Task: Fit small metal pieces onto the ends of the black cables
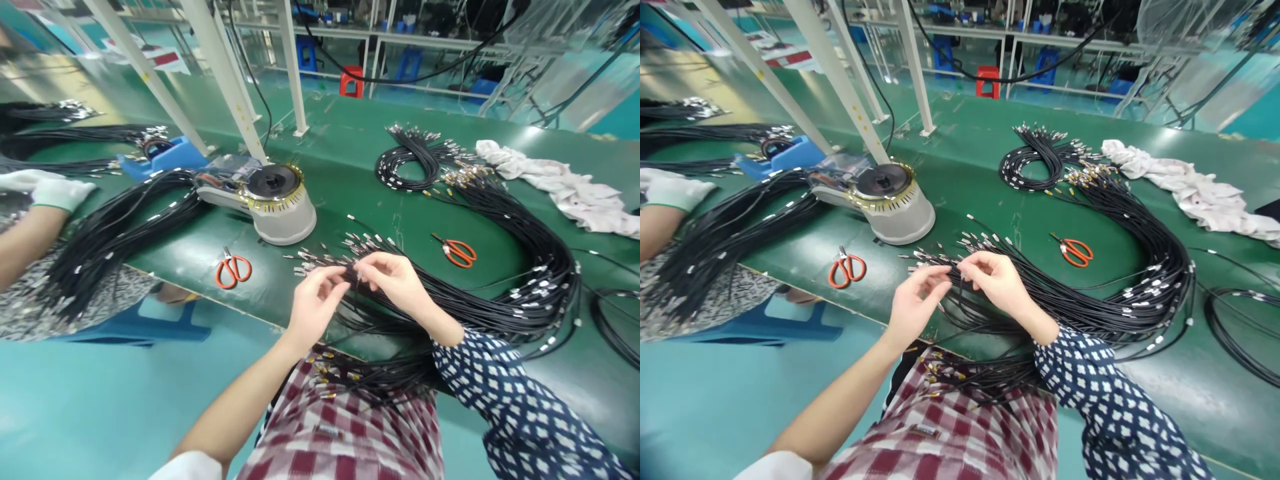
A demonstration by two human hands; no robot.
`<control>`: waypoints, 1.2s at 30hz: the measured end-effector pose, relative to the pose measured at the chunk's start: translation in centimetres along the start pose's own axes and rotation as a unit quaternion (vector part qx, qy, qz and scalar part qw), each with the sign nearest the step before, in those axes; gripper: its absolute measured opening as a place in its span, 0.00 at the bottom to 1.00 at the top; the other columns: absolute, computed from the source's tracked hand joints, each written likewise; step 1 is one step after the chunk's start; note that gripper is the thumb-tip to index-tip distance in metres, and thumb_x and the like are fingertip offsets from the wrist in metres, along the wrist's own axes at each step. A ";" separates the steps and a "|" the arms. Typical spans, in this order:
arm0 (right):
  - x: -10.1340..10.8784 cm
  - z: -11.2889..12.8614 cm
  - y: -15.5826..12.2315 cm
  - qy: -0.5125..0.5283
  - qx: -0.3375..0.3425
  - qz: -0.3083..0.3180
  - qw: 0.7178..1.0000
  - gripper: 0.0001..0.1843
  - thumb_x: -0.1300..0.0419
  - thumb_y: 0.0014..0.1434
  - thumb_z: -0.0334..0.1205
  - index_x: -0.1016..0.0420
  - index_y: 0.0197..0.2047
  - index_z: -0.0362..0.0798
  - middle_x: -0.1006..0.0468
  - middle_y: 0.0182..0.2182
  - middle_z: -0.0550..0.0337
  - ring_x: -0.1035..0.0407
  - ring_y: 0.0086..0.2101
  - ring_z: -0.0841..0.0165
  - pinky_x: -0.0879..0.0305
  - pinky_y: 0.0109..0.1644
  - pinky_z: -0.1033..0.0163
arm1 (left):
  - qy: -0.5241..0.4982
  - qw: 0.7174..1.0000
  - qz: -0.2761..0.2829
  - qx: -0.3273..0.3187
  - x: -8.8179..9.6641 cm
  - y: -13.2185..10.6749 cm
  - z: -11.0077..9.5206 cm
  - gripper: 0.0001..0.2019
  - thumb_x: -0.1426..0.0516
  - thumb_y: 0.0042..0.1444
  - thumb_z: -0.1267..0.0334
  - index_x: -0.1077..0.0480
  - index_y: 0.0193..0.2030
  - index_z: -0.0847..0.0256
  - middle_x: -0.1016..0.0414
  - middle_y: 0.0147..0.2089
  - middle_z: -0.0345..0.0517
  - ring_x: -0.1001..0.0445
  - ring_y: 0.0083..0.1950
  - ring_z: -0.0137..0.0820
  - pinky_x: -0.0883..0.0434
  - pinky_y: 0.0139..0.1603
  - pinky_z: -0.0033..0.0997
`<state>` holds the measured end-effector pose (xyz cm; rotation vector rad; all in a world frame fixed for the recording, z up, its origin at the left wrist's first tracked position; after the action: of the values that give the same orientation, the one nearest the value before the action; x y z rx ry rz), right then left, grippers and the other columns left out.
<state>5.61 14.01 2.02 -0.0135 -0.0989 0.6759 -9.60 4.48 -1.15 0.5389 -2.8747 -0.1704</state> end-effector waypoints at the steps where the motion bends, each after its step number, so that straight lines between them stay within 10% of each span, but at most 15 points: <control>1: -0.2 -0.2 -0.1 -0.002 0.001 0.018 1.000 0.15 0.36 0.57 0.50 0.23 0.37 0.45 0.24 0.27 0.61 0.37 0.22 0.75 0.36 0.27 0.67 | -0.060 0.996 0.052 0.047 -0.4 -0.1 -0.1 0.10 0.38 0.57 0.58 0.26 0.42 0.62 0.25 0.33 0.44 0.30 0.27 0.27 0.31 0.28 0.28; 7: 0.1 -1.0 -2.9 -0.122 0.012 0.131 0.984 0.12 0.49 0.68 0.40 0.26 0.45 0.46 0.21 0.35 0.57 0.27 0.37 0.69 0.31 0.45 0.63 | -0.231 0.957 0.102 0.146 -0.1 -2.8 -0.6 0.11 0.36 0.56 0.58 0.31 0.34 0.64 0.23 0.31 0.45 0.25 0.26 0.28 0.27 0.27 0.28; 11: -1.2 -0.7 -5.5 -0.285 0.029 0.295 0.911 0.14 0.51 0.66 0.32 0.23 0.40 0.48 0.18 0.36 0.58 0.25 0.36 0.68 0.31 0.43 0.64 | -0.214 0.961 0.134 0.116 0.8 -5.9 -0.4 0.07 0.41 0.62 0.61 0.31 0.39 0.63 0.21 0.39 0.49 0.23 0.34 0.29 0.25 0.37 0.30; 18: -0.7 -2.6 -5.2 -0.467 0.055 0.143 0.871 0.25 0.54 0.63 0.26 0.26 0.58 0.46 0.23 0.55 0.50 0.26 0.52 0.60 0.32 0.56 0.56 | -0.260 0.919 0.229 0.188 0.8 -10.2 1.1 0.09 0.46 0.66 0.58 0.35 0.39 0.62 0.21 0.34 0.49 0.25 0.32 0.29 0.27 0.37 0.31; 23: -0.1 -2.1 -3.6 -0.447 0.046 0.150 0.881 0.19 0.51 0.66 0.34 0.21 0.52 0.49 0.18 0.48 0.55 0.23 0.46 0.61 0.29 0.51 0.57 | -0.282 0.913 0.193 0.221 0.0 -9.5 1.3 0.13 0.41 0.61 0.54 0.34 0.38 0.64 0.22 0.29 0.47 0.26 0.26 0.27 0.28 0.30 0.27; 30: -2.0 2.4 7.2 -0.258 0.072 0.017 0.963 0.12 0.40 0.59 0.40 0.20 0.43 0.47 0.17 0.37 0.55 0.23 0.33 0.66 0.29 0.42 0.62 | -0.303 0.919 0.110 0.227 -1.2 -5.4 3.0 0.20 0.35 0.51 0.49 0.31 0.35 0.66 0.21 0.29 0.51 0.27 0.19 0.27 0.34 0.17 0.23; 36: -3.2 4.6 20.2 -0.214 0.064 -0.076 0.972 0.18 0.46 0.63 0.42 0.23 0.48 0.41 0.19 0.44 0.48 0.24 0.39 0.67 0.31 0.42 0.64 | -0.348 0.898 0.140 0.231 -2.0 -5.2 5.3 0.22 0.34 0.50 0.47 0.32 0.35 0.66 0.21 0.26 0.49 0.27 0.17 0.27 0.34 0.16 0.21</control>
<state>-9.91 27.69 5.43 0.2639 -0.4665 0.5225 -7.18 0.77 -7.43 0.1216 -3.6730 0.4801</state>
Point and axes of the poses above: each hand's wrist, its own y-axis towards the middle knuckle, its own x-axis out of the back of the hand, z = x × y, the point moved 2 cm from there along y, towards the middle knuckle
